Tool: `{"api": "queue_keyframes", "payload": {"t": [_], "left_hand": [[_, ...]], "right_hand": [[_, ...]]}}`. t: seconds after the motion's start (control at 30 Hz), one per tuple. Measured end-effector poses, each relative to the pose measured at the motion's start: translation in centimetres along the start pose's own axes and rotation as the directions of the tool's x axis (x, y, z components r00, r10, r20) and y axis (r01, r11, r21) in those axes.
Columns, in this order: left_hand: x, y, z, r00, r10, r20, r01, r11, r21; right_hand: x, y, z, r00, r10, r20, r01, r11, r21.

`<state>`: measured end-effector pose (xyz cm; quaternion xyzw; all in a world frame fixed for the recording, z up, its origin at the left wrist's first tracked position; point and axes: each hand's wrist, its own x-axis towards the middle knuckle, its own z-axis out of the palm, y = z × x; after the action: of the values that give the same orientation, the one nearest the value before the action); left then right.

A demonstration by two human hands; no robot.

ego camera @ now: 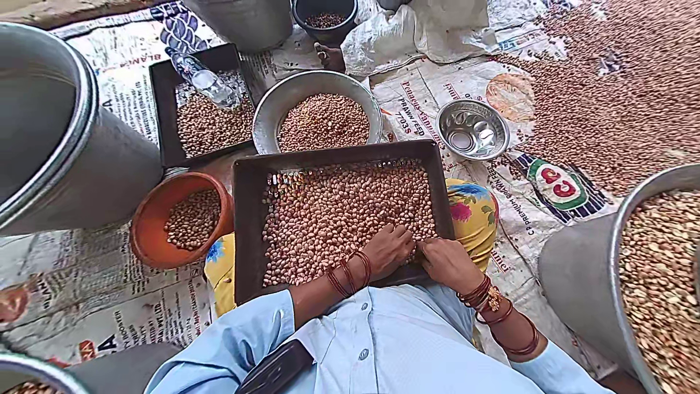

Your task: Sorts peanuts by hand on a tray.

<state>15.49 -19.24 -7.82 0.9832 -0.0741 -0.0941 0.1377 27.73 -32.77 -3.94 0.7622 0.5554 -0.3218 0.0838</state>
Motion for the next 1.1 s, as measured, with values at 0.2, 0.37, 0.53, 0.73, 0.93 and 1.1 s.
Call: {"api": "queue_keyframes", "payload": {"t": [0.2, 0.37, 0.53, 0.73, 0.93, 1.1], "left_hand": [[0.0, 0.1, -0.3, 0.998, -0.032, 0.045, 0.034, 0.999, -0.043], [-0.6, -0.8, -1.0, 0.996, -0.081, -0.048, 0.069, 0.973, -0.222], [-5.3, -4.7, -2.8, 0.826, -0.420, -0.375, 0.160, 0.813, -0.560], [-7.8, -3.9, -2.4, 0.842, -0.411, -0.349, 0.218, 0.851, -0.477], [-6.7, -3.1, -0.5, 0.921, -0.239, -0.309, 0.164, 0.955, -0.248], [-6.2, -3.3, 0.2, 0.913, -0.238, -0.331, 0.190, 0.967, -0.171]], "right_hand": [[0.6, 2.9, -1.8, 0.843, 0.156, -0.515, 0.171, 0.830, 0.531], [4.7, 1.2, -3.0, 0.785, 0.106, -0.611, 0.167, 0.913, 0.373], [7.9, -0.5, -2.5, 0.812, 0.014, -0.583, 0.139, 0.966, 0.216], [8.5, 0.0, -2.1, 0.808, -0.005, -0.590, 0.232, 0.922, 0.309], [4.8, 1.8, -1.6, 0.840, 0.175, -0.513, 0.291, 0.653, 0.699], [1.9, -0.1, 0.9, 0.910, -0.031, -0.414, 0.174, 0.934, 0.311]]}}
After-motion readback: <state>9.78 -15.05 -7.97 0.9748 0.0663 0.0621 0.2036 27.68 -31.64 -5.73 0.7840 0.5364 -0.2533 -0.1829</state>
